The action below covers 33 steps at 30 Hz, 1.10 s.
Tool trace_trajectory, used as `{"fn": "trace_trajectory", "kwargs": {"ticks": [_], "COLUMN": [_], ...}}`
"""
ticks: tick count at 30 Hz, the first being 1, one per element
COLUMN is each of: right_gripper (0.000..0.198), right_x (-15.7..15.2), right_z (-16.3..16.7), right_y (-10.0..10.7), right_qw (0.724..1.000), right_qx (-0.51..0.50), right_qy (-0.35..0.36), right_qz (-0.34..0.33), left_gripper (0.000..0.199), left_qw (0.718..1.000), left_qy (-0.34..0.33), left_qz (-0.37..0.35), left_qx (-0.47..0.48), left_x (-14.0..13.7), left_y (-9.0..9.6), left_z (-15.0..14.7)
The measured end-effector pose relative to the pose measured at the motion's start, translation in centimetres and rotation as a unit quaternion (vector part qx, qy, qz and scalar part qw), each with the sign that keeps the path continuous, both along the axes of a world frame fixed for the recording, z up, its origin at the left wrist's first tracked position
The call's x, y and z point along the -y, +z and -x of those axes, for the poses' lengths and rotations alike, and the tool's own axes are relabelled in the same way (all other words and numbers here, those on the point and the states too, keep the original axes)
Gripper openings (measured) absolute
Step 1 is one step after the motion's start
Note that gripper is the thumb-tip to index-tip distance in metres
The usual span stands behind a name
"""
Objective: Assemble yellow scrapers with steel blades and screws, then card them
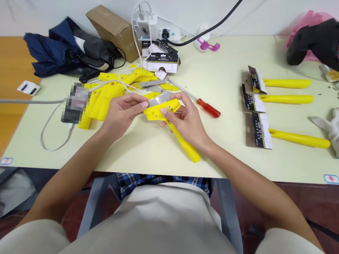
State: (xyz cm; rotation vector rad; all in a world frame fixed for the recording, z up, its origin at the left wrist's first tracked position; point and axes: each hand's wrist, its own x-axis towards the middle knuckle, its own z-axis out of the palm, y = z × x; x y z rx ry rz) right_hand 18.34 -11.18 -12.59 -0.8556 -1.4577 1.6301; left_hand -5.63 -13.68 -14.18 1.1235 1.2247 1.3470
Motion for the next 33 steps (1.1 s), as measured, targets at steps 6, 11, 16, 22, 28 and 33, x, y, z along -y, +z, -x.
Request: {"fn": "trace_trajectory", "kwargs": {"ticks": [6, 11, 16, 22, 28, 33], "right_gripper": [0.056, 0.056, 0.054, 0.057, 0.058, 0.064], "right_x": [-0.2, 0.0, 0.1, 0.0, 0.0, 0.0], "right_z": [0.0, 0.1, 0.3, 0.3, 0.2, 0.2], "right_y": [-0.3, -0.2, -0.2, -0.3, -0.3, -0.4], "right_qw": [0.998, 0.997, 0.996, 0.998, 0.996, 0.997], "right_qx": [0.037, 0.059, 0.067, 0.049, 0.054, 0.045], "right_qy": [-0.014, -0.027, -0.038, -0.036, -0.048, -0.052], "right_qz": [-0.043, -0.045, -0.050, -0.036, -0.043, -0.032], "left_gripper": [0.030, 0.031, 0.033, 0.032, 0.029, 0.031], "left_qw": [1.000, 1.000, 0.999, 0.996, 0.997, 0.999], "left_qy": [0.007, 0.020, 0.042, 0.070, 0.031, 0.008], "left_qz": [0.004, -0.004, -0.015, -0.032, -0.044, -0.027], "left_qx": [0.006, -0.009, -0.018, -0.036, -0.047, -0.027], "left_x": [0.0, 0.2, 0.3, 0.5, 0.7, 0.4], "left_y": [0.0, 0.2, 0.4, 0.6, 0.6, 0.5], "left_z": [0.2, -0.1, -0.3, -0.8, -0.9, -0.6]}}
